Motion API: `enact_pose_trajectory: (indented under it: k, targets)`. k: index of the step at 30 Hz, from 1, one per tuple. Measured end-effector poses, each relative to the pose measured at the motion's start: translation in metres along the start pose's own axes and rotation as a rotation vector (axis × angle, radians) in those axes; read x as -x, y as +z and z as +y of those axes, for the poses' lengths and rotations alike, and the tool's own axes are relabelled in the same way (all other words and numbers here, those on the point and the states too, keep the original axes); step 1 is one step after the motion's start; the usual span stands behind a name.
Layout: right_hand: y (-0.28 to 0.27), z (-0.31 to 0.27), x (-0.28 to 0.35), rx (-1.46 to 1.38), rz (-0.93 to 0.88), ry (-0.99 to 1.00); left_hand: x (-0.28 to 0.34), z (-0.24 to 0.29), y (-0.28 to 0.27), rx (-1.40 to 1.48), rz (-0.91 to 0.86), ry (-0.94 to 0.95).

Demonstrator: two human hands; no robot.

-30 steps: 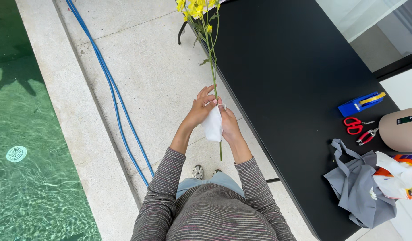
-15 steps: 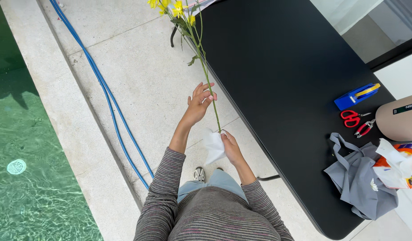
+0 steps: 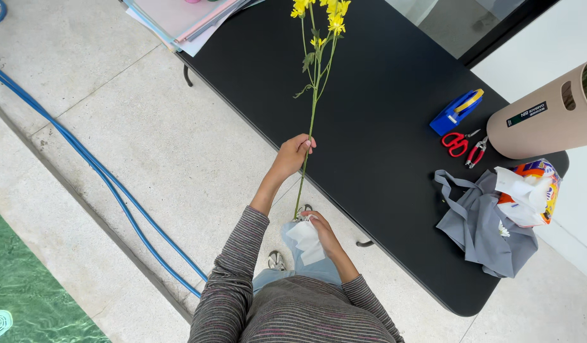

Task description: The person takes flower stems out of a bucket and wipes the lower part of each stem with a white tissue. They place the cleaned stems on the table, handling yellow flowers and purple flowers.

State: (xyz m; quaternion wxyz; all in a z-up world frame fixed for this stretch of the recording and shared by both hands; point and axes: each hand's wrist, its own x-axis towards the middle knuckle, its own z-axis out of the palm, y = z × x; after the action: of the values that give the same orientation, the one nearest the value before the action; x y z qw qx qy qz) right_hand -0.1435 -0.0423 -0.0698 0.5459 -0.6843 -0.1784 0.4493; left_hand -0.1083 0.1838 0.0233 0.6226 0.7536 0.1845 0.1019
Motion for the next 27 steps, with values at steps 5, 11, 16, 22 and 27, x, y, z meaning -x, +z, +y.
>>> enact_pose_trajectory:
  k: [5, 11, 16, 22, 27]
  targets:
    - [-0.042, -0.027, -0.045, -0.209, 0.177, -0.109, -0.081, -0.018, 0.042, -0.172, -0.085, -0.047]
    - [-0.08, -0.006, -0.121, 0.084, 0.455, -0.086, -0.157, -0.033, 0.096, -0.211, -0.278, -0.056]
    - [-0.117, 0.003, -0.146, 0.147, 0.58, 0.016, -0.206, -0.055, 0.138, -0.19, -0.356, -0.072]
    - [-0.165, -0.023, -0.177, 0.136, 0.712, 0.092, -0.239, -0.086, 0.182, -0.224, -0.443, -0.046]
    - [-0.202, -0.038, -0.217, 0.161, 0.798, 0.21, -0.271, -0.096, 0.199, -0.322, -0.491, -0.072]
